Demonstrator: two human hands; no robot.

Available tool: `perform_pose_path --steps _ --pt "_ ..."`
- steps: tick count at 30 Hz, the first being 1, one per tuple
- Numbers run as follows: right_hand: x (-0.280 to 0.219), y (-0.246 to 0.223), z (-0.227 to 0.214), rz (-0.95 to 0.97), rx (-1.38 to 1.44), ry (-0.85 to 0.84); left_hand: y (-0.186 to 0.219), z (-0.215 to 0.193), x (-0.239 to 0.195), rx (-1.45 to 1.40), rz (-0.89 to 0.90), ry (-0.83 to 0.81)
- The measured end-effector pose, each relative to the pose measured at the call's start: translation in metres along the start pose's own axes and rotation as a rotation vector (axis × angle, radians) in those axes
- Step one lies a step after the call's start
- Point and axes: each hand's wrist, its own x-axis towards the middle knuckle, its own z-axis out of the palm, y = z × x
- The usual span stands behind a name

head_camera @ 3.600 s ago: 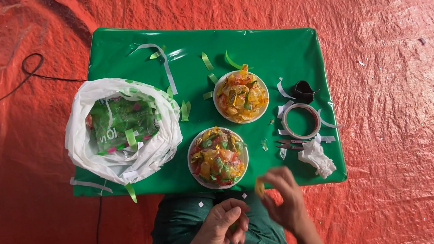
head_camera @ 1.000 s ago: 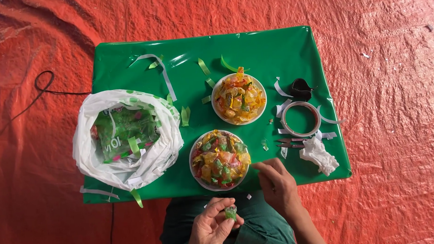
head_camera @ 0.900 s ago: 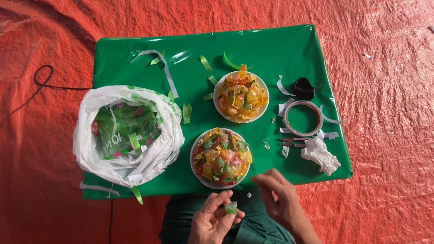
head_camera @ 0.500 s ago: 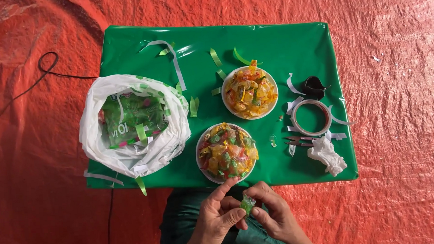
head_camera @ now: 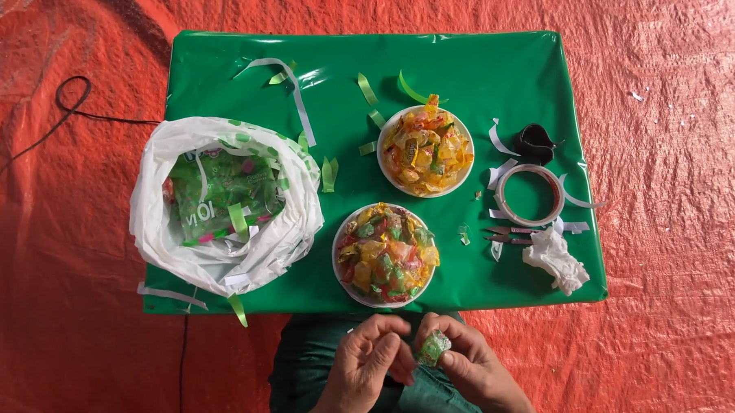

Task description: The person arranges colorful candy wrappers and ribbons into two white bowls on a green table. They pick up wrappers from a plastic bag, place them into the bowls, and adjust the arrangement by hand.

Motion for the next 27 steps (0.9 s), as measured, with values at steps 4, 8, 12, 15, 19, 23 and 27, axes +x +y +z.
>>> perform_pose_path --steps 4,8,12,15,19,23,27 --pt "0.0 0.006 -0.005 -0.098 -0.154 0.011 0.01 0.004 -0.004 0.229 -0.054 -0.025" --pt "-0.013 -0.003 -0.002 -0.312 -1.073 0.203 0.007 0.002 -0.003 0.535 0.063 0.019" --pt "-0.024 -0.015 0.0 -0.503 -1.49 0.062 0.011 0.01 -0.006 0.744 0.195 0.052" --pt "-0.021 -0.029 0.01 -0.471 -1.495 -0.08 0.013 0.013 -0.004 0.814 0.281 0.012" --pt "-0.018 -0.029 0.011 -0.476 -1.447 -0.083 0.021 0.016 -0.003 0.847 0.354 -0.004" --pt "-0.006 -0.029 -0.006 -0.437 -1.263 0.107 0.045 0.013 -0.002 0.75 0.377 -0.056" --pt "0.031 -0.042 -0.025 -0.405 -1.381 0.268 0.069 0.002 0.007 0.825 0.724 0.105"
